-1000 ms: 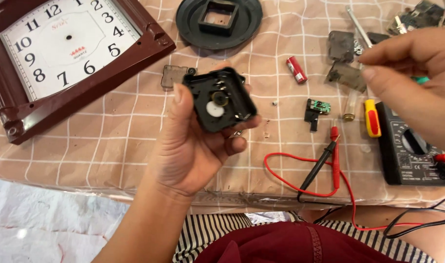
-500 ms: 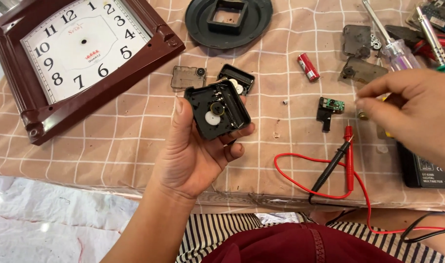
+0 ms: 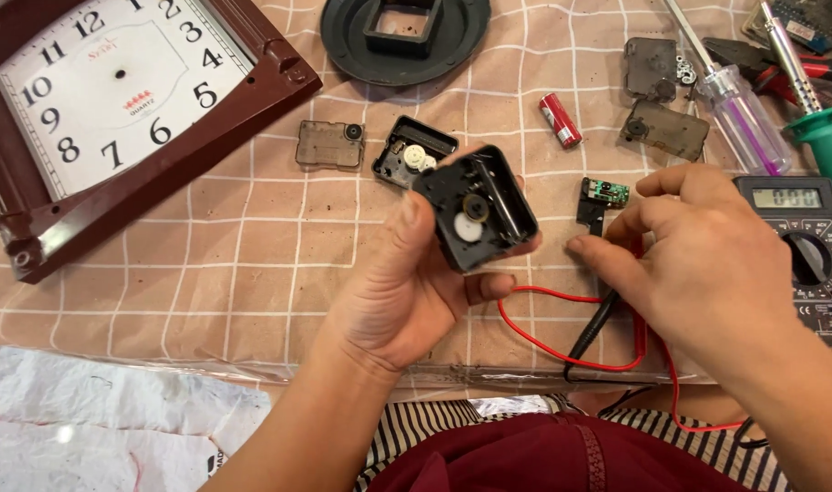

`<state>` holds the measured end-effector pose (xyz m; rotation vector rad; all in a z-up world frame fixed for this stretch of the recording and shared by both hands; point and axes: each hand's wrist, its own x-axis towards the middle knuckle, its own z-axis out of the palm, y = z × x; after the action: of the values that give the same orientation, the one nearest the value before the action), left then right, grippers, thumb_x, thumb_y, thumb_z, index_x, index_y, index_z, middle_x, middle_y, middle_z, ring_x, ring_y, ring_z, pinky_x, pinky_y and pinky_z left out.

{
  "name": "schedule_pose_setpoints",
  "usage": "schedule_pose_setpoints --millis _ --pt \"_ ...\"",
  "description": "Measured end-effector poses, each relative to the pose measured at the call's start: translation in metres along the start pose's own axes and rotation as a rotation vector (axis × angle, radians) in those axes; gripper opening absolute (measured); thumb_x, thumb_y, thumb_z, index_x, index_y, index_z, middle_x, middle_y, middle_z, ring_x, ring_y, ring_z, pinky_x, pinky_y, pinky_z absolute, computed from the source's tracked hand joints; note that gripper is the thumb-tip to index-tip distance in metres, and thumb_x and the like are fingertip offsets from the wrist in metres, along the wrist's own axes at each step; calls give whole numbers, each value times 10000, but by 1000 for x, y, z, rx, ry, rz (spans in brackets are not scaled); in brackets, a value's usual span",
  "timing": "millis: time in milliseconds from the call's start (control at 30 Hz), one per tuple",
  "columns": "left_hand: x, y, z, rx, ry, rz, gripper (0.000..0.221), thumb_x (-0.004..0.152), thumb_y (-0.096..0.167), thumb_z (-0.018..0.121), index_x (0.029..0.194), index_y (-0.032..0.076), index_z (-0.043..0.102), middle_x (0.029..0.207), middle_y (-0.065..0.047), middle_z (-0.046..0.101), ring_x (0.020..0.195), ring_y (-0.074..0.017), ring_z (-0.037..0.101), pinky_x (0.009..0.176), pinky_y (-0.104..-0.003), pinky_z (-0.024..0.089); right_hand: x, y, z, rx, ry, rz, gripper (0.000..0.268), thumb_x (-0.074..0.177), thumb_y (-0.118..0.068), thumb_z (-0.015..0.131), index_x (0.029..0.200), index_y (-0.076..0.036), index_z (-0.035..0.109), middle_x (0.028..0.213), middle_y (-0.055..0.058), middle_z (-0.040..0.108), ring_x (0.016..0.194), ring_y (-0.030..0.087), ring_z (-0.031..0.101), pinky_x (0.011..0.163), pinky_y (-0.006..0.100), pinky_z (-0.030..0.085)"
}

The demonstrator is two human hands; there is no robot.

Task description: The person disassembles a small black clock mechanism, removes a circuit board, and inserts a cylindrical battery into the battery holder. They then use a multimeter to test the electrical continuity of the battery holder contacts.

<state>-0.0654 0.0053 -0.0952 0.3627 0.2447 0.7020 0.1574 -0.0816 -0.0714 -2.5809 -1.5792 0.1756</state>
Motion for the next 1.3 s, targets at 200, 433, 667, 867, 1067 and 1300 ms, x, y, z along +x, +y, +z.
schedule_pose_setpoints --millis 200,433,667,867,1067,1300 --pt "-2 -5 -2 -12 -9 4 835 852 353 815 1557 83 459 1315 -208 639 1051 -443 702 723 -405 649 3 3 10 34 39 38 308 839 -531 788 764 -233 772 1304 -66 619 1040 150 655 692 457 526" --pt "-1 -1 2 15 -30 -15 874 792 356 873 1519 68 483 1292 -184 638 1050 -413 703 705 -388 638 7 11 13 63 62 45 254 830 -456 796 814 -202 797 1319 -44 617 1010 178 660 769 442 521" --pt "-5 -11 0 23 -49 -41 797 852 352 821 1526 84 492 1259 -177 660 1056 -360 705 727 -387 651 7 16 13 105 111 38 181 807 -400 805 821 -220 820 1287 -18 626 939 179 662 885 398 492" --pt "-14 -23 -4 5 -24 -92 764 862 291 814 1535 92 511 1347 -133 622 1080 -335 685 731 -444 660 7 26 18 133 198 -71 160 815 -353 807 843 -195 811 1297 46 620 1091 196 637 939 396 477" --pt "-17 -22 -2 3 -48 -111 793 877 284 808 1570 82 480 1362 -127 611 1082 -311 676 758 -452 660 5 21 18 165 240 -156 157 814 -306 803 897 -173 801 1303 95 624 1132 229 639 962 423 484" --pt "-20 -20 -3 13 -61 -104 813 877 299 811 1581 89 463 1343 -127 618 1081 -291 676 782 -461 656 8 25 22 167 226 -229 179 833 -298 820 940 -157 795 1316 109 631 1154 234 643 927 428 512"
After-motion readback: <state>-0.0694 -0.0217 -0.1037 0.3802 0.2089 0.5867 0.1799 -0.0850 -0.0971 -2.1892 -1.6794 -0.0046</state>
